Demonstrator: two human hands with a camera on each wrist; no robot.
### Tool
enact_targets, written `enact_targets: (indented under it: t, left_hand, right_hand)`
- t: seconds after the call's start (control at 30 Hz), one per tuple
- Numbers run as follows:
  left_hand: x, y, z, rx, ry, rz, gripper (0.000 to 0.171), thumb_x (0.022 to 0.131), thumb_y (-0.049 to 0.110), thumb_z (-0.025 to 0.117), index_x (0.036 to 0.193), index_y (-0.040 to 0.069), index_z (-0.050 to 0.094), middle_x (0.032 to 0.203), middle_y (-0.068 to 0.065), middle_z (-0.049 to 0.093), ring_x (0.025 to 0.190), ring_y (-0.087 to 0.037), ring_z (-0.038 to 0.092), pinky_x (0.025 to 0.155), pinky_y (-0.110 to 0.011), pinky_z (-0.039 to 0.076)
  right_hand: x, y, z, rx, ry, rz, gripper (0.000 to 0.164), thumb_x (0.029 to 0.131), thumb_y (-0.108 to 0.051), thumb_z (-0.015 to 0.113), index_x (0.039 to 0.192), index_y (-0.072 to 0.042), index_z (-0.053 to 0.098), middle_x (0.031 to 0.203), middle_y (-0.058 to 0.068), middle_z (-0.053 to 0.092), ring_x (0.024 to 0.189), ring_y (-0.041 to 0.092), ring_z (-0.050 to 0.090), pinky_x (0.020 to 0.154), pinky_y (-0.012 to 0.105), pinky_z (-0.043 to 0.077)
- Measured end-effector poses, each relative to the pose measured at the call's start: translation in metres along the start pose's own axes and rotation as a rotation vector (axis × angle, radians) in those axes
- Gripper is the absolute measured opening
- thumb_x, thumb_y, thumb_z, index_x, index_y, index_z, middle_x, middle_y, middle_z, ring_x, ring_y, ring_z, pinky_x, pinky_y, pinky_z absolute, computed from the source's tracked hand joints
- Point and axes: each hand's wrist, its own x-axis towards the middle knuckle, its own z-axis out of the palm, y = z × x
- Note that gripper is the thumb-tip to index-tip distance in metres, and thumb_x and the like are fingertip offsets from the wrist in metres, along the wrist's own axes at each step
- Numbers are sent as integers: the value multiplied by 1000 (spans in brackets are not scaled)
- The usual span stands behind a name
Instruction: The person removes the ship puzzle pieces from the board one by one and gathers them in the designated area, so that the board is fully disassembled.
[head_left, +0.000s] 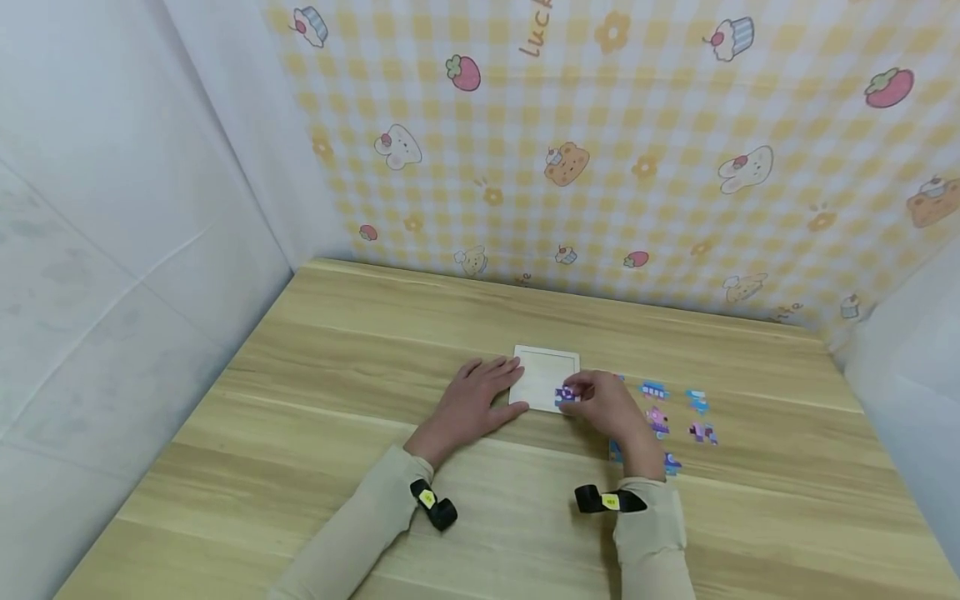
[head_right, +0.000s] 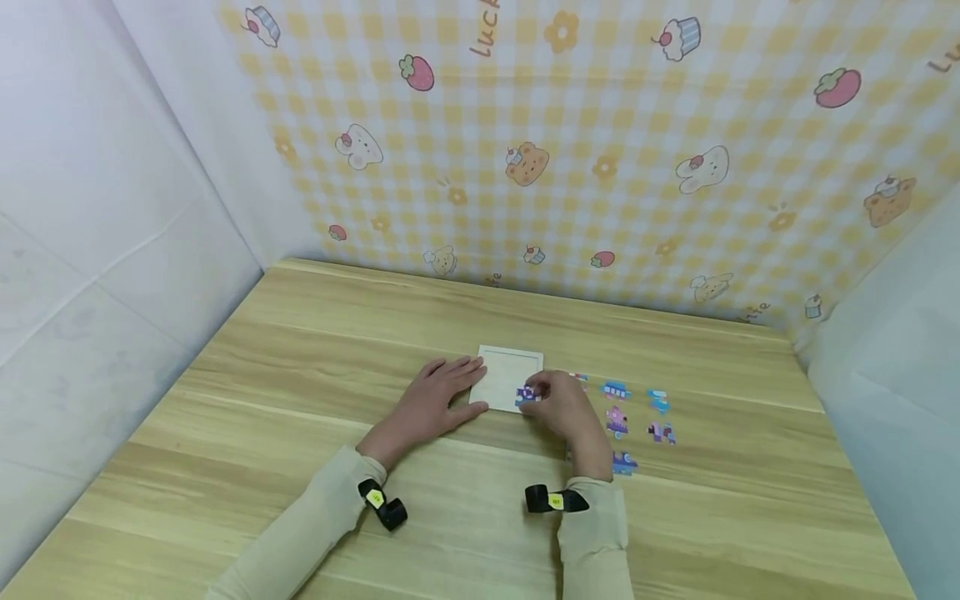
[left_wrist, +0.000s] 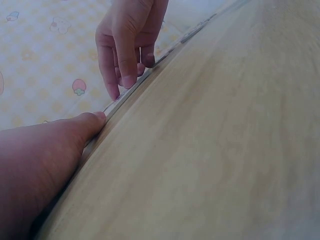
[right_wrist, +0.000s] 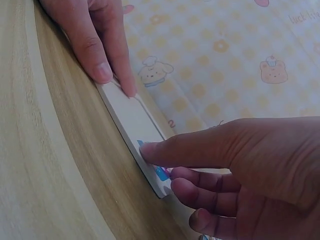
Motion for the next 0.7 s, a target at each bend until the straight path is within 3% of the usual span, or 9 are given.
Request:
enact_targets:
  t: [0.3,0.5,0.7]
  left_hand:
    - [2,0,-1,4,-6,-5,67,103,58,52,156,17,48,163,4,39,153,-17,33,126,-45,18]
    - [2,1,0,12,0,-1,68,103,59,51,156,17,48,163,4,40,153,-17,33,126,-45,19]
    - [2,2,-2,13,9,5,68,103,58,53,156,16,49,163,2,41,152,-18,34,126,-47,20]
  right_hand:
    - [-2,-2,-2,11,15,-3,28,90,-5,78,115,2,69,105,16,63,94,29,61,84,45,54]
    - [-1,0,-3,25,33,-15,17,96,-4,72,113,-2,68,100,12,68,91,27,64,77,39,56]
    - [0,1,-4,19,42,-38,13,98,-5,69,111,-4,69,100,14,70,88,27,66,76,40,56]
